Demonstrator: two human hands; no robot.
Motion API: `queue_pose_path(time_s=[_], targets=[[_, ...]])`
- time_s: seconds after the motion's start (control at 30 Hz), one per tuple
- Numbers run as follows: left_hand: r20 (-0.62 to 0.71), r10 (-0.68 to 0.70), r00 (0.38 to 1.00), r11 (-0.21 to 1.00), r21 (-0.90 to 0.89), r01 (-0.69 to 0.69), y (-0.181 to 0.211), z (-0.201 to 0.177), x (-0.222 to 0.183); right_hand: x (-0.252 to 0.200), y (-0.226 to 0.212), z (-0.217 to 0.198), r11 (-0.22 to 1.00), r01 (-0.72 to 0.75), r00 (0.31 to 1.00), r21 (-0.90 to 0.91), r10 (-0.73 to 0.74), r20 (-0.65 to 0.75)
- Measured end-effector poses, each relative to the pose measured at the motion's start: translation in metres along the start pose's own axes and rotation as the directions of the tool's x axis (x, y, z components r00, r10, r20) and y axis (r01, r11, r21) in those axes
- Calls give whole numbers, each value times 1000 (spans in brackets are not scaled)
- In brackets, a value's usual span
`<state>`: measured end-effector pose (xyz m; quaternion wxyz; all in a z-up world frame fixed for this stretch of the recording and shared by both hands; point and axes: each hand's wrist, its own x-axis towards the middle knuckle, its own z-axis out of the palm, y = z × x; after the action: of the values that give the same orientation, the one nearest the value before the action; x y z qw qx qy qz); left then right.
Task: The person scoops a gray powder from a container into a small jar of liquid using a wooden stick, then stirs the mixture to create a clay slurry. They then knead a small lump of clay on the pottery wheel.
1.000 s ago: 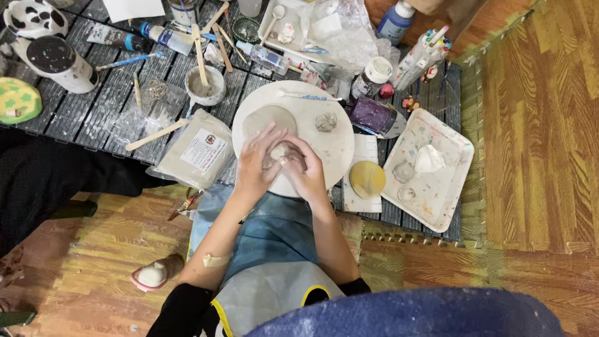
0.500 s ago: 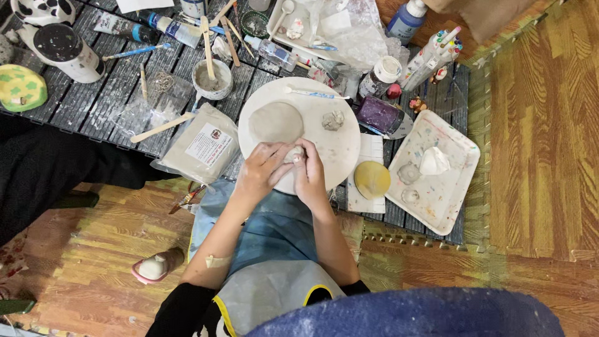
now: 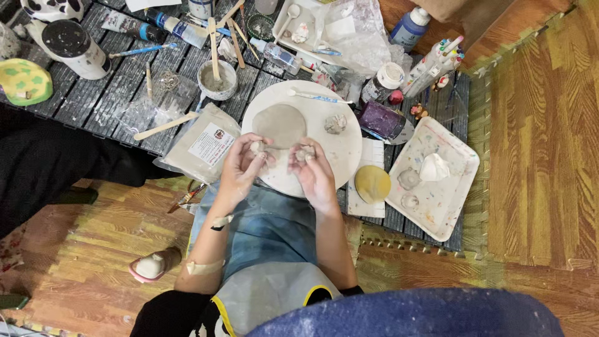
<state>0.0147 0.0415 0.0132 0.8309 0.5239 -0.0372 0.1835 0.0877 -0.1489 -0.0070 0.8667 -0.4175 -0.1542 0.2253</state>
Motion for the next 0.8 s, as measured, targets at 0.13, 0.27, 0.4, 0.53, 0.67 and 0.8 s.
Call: queue_pose_path(time_s=[0.13, 0.27, 0.4, 0.53, 0.67, 0.8], targets=[[-52, 25, 998, 922, 386, -3, -7, 11, -2, 1, 2, 0, 999, 19, 993, -50, -25, -117], [61, 62, 996, 746, 660, -87, -12, 21, -5, 0, 4, -15, 993, 121, 992, -5, -121, -42], [282, 74, 957, 519, 808, -278, -16, 30, -9, -6, -4, -23, 954, 225, 968, -196, -242, -70], [392, 109, 914, 381, 832, -403, -23, 43, -15, -7, -19, -22, 936, 196, 952, -293, -253, -170], [390, 161, 907, 361, 832, -422, -22, 46, -17, -1, -28, -28, 974, 167, 939, -154, -204, -278], [340, 197, 920, 365, 845, -391, -18, 38, -15, 0, -19, -44, 973, 187, 964, 135, -155, -218]])
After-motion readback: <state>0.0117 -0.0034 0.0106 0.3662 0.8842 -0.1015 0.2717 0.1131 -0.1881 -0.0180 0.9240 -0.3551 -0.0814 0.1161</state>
